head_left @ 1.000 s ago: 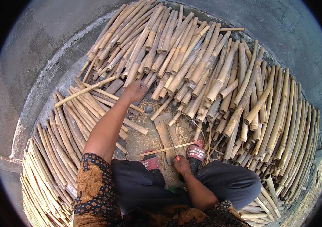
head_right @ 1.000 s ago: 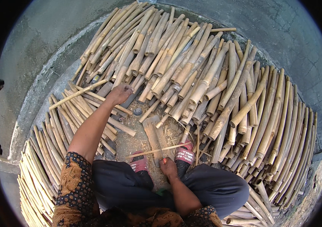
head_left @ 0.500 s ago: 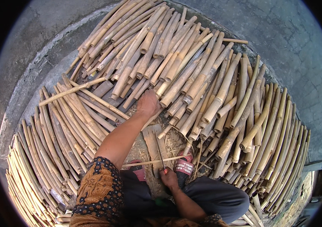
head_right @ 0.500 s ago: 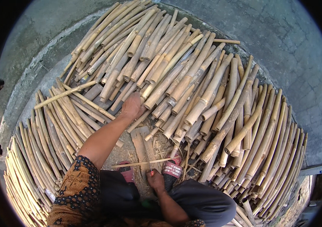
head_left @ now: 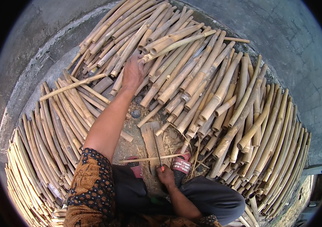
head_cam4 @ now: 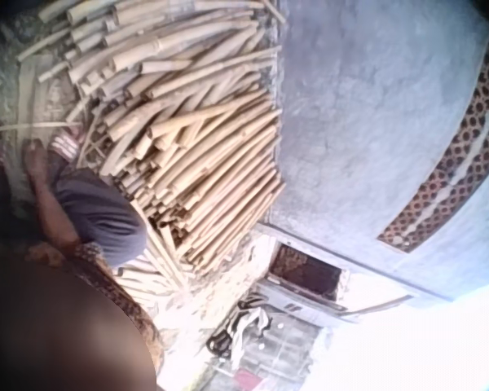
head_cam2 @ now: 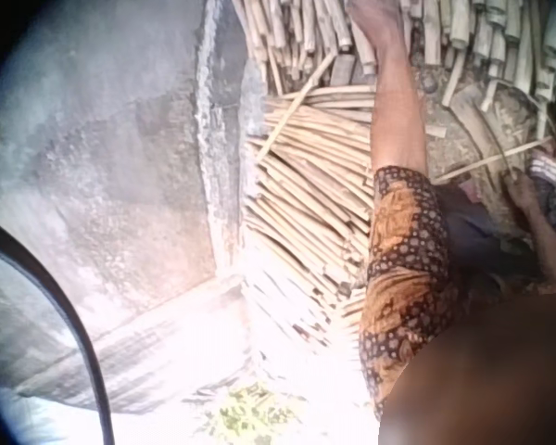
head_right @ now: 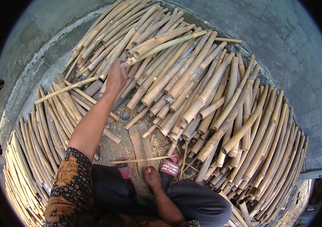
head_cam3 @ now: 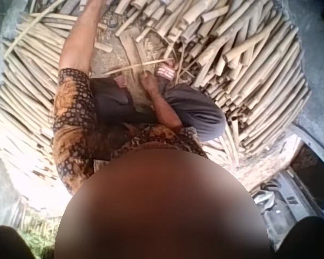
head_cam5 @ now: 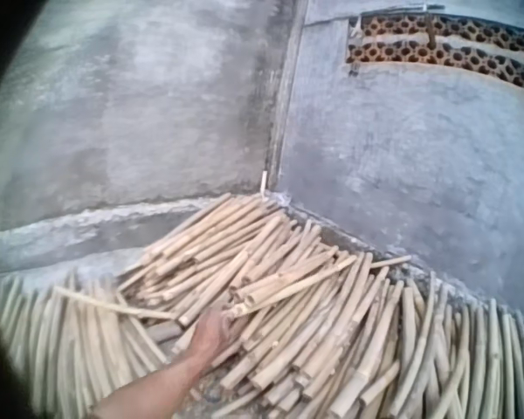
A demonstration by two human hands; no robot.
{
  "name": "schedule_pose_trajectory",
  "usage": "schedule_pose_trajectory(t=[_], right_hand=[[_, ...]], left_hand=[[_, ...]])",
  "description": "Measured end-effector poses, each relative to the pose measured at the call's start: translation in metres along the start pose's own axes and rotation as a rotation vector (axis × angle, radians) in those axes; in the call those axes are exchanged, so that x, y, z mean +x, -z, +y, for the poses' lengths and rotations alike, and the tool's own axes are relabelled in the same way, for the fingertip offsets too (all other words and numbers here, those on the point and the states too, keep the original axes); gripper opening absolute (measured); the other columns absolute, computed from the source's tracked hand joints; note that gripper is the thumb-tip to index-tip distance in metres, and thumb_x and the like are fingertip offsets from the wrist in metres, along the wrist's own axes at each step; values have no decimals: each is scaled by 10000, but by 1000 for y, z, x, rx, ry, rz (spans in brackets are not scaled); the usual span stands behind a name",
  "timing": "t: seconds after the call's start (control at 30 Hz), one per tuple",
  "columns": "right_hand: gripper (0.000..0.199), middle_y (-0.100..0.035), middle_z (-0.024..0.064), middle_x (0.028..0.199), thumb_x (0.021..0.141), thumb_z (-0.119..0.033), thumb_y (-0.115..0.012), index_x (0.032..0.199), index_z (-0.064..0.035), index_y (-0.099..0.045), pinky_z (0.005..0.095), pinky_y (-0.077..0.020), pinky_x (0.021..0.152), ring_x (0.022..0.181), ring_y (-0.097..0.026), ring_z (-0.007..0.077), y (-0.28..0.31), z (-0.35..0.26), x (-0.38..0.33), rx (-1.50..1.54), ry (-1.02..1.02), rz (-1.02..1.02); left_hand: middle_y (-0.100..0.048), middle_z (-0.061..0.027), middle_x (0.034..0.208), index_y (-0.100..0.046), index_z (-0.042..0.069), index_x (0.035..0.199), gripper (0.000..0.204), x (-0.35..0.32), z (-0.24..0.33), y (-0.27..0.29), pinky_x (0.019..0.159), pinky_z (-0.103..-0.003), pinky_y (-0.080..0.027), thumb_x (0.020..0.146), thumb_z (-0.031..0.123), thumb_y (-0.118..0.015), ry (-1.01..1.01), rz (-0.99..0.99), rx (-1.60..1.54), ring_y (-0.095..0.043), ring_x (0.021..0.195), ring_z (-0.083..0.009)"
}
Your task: The person sits cross-legged on a concrete floor surrounded by bamboo pieces and uses a knife to shave and shape the ends of bamboo segments. They repeatedly pick up a piece, hold it in the left hand, and use the knife in the right hand to smooth or taper the end before placing it back into the pile.
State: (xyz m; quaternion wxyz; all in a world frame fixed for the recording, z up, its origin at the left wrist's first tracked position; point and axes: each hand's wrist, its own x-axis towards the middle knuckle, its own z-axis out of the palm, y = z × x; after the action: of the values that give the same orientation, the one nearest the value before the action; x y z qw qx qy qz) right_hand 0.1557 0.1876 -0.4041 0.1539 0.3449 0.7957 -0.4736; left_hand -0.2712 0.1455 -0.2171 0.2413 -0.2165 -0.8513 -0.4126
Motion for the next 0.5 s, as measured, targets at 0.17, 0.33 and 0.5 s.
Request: schedule_pose_trajectory(t=[0.17,0.33,0.5], right_hand=[[428,-693,286,989,921,-416,-628,1048,-9,-668,496,-529,854,991,-669,461,-3,4,2,39,-5,6],[403,-689,274,898,914,-390,-654,1009,1,-668,477,-528,789,907,-682,451,-8,8,5,7,43,66],[425,-684,280,911,912,-408,-633,996,8,-660,497,-522,809,932,-670,464,-8,5,4,-8,47,66]], left_hand=[[-618,-293,1117,-546,16,1229,268,21,-43,17,921,-542,-461,997,147,-570,177,99,94,-584,1051,-483],[-627,-291,1114,-582,-1,1179,259,-10,-49,25,947,-526,-455,989,175,-579,303,-173,202,-579,1071,-472],[-663,-259,1107,-599,-12,1131,264,-21,-23,24,890,-513,-511,964,193,-603,-165,-116,500,-647,1043,-424]])
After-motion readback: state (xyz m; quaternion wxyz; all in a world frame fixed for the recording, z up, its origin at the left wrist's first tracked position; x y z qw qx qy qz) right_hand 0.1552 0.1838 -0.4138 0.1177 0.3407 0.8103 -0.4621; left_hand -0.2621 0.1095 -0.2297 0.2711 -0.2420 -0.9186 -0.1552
